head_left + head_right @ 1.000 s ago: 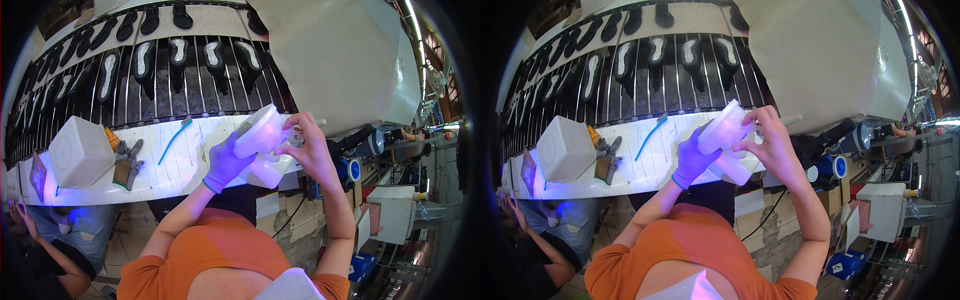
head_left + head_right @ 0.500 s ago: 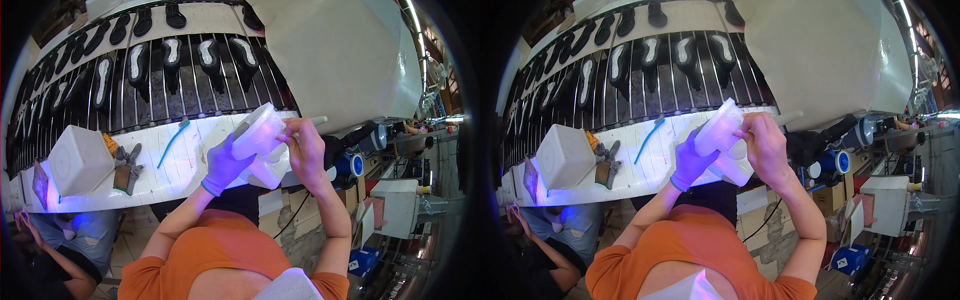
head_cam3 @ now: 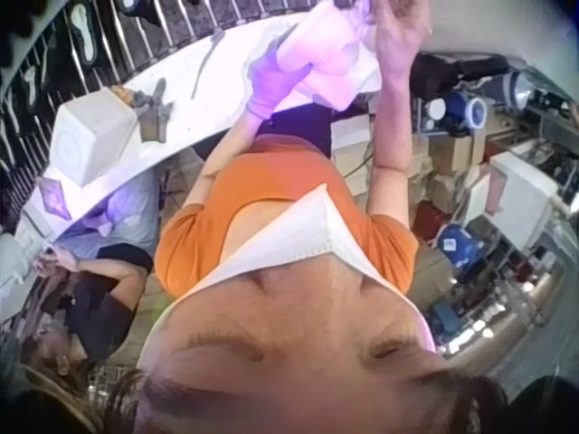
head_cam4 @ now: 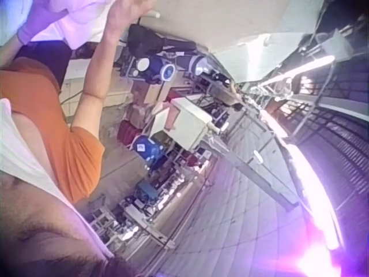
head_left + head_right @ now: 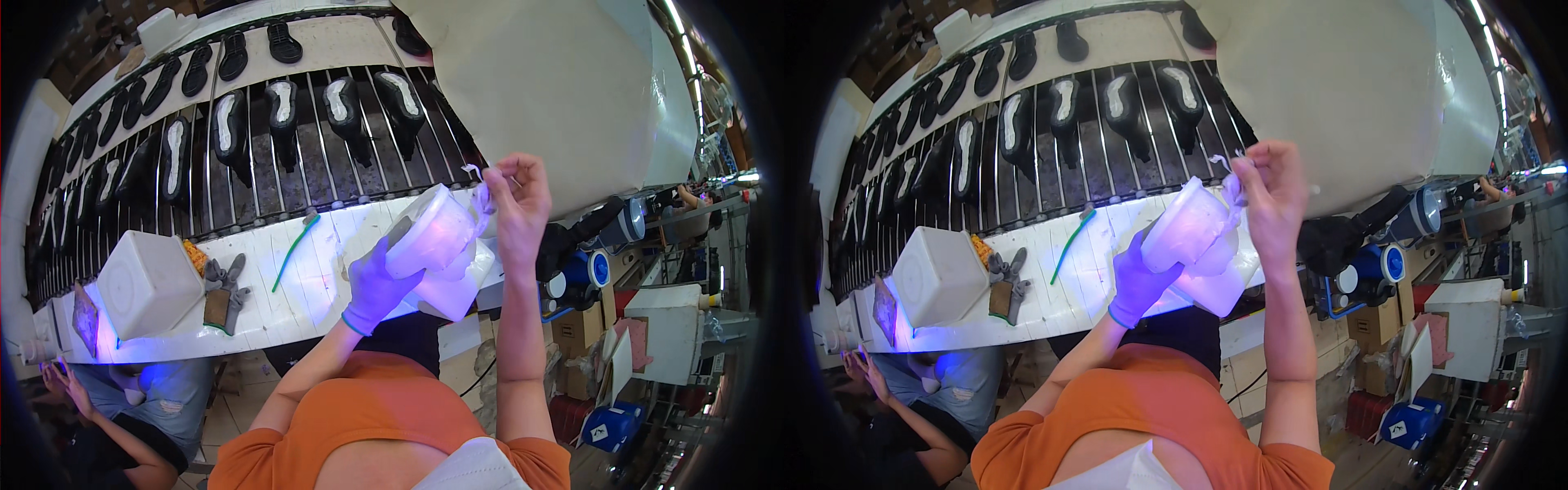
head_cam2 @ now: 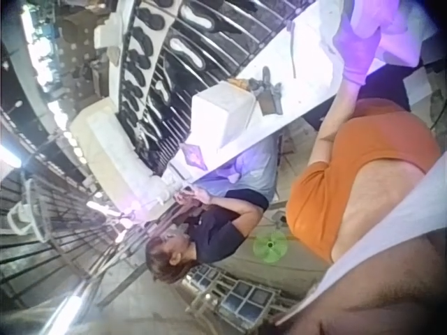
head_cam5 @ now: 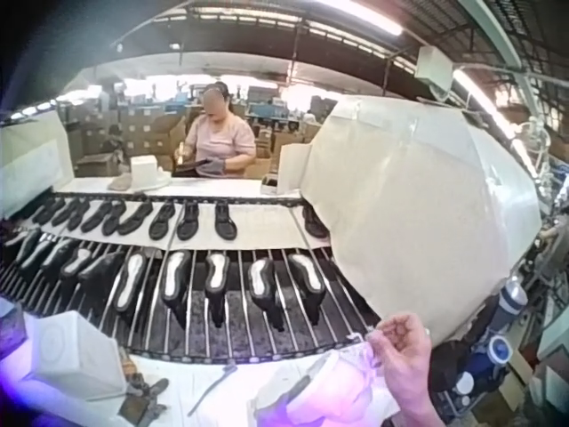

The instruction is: The worker is applying adhesive and finishing shoe components in a manufacturing setting.

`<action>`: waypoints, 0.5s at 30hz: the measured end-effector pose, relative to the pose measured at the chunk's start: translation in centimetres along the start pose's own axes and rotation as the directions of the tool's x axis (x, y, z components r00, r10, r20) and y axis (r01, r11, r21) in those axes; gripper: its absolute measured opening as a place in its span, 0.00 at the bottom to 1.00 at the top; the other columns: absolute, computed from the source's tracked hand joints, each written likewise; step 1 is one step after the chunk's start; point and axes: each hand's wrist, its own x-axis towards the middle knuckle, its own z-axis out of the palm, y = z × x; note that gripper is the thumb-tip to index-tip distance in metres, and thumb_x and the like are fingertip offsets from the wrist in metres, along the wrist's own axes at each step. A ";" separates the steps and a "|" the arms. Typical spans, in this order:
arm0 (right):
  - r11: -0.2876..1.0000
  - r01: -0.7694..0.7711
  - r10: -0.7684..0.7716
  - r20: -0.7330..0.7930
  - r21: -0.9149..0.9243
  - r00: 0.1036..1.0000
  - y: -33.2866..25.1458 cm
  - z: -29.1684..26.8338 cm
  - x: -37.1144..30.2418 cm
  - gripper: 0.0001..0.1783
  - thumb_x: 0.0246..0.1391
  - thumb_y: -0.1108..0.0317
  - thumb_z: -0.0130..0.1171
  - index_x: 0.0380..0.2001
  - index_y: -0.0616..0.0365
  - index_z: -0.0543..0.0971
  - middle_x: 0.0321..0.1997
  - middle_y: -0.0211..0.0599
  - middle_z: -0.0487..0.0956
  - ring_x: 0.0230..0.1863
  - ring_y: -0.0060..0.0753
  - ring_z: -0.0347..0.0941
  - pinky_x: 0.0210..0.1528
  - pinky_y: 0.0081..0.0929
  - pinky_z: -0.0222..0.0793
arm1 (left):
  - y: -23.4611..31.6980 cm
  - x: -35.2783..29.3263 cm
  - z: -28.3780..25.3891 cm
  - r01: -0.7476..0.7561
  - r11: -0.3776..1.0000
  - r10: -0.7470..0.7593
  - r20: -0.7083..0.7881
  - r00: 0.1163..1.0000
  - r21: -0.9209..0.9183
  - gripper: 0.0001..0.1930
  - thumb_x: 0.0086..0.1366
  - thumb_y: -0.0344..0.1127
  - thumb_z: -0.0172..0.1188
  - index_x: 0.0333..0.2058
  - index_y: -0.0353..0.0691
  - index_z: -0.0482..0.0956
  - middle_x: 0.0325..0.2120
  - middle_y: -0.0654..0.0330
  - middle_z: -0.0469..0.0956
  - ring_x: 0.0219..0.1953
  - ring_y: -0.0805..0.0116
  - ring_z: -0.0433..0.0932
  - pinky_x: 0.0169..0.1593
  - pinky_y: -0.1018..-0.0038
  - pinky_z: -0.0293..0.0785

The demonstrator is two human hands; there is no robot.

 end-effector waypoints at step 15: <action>0.755 0.402 0.032 0.642 -0.518 0.766 -5.1 -3.4 -1.1 0.11 0.49 0.74 0.62 0.37 0.66 0.80 0.40 0.47 0.81 0.38 0.47 0.79 0.39 0.32 0.76 | 0.1 -0.1 0.1 0.032 0.997 -0.030 0.030 0.999 -0.064 0.43 0.44 0.43 0.75 0.55 0.31 0.61 0.29 0.50 0.80 0.26 0.54 0.82 0.29 0.64 0.78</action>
